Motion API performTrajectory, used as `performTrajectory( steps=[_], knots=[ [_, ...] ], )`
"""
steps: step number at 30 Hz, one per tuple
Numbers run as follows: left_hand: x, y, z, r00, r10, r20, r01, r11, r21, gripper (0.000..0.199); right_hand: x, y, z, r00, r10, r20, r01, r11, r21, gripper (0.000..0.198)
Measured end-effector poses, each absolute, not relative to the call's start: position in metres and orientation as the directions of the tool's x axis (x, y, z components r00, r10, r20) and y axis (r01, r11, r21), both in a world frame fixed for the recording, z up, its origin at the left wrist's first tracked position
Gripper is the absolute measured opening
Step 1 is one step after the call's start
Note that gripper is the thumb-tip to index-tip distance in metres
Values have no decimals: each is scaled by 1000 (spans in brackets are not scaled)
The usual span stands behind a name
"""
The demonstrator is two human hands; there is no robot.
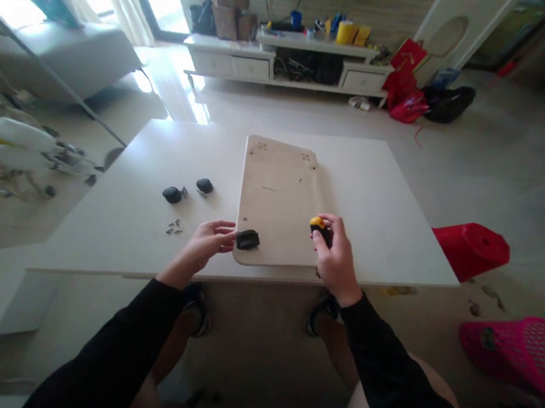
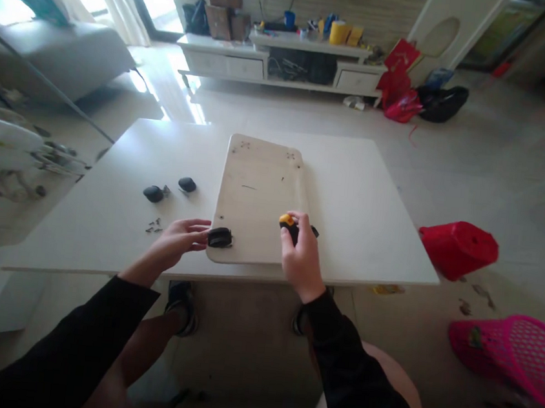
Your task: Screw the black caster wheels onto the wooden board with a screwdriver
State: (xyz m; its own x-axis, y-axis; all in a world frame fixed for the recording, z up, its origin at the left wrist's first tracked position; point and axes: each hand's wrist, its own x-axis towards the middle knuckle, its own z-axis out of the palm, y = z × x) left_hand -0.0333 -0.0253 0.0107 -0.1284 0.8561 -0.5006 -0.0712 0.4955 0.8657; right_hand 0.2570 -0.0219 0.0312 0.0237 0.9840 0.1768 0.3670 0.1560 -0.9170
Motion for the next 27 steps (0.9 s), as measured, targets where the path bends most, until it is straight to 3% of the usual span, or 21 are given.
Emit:
performTrajectory(
  steps=[6, 12, 17, 22, 25, 27],
  knots=[
    [0, -27, 6, -44, 860, -508, -131, 499, 857, 38, 265, -35, 37, 11, 987, 159, 423, 139, -895, 33],
    [70, -26, -10, 46, 847, -529, -249, 523, 815, 40, 280, -43, 43, -10, 977, 213, 510, 188, -839, 33],
    [142, -27, -23, 165, 870, -465, -380, 491, 784, 38, 291, -45, 50, 20, 944, 329, 616, 247, -748, 33],
    [168, -9, -30, 235, 852, -467, -229, 516, 826, 28, 288, -50, 47, -63, 953, 297, 634, 268, -725, 32],
    [144, 18, -36, 31, 852, -522, -211, 516, 830, 31, 293, -49, 38, -92, 975, 203, 649, 213, -730, 28],
    [120, 37, -40, -125, 842, -525, -261, 482, 836, 43, 298, -47, 29, -145, 983, 117, 669, 184, -720, 26]
  ],
)
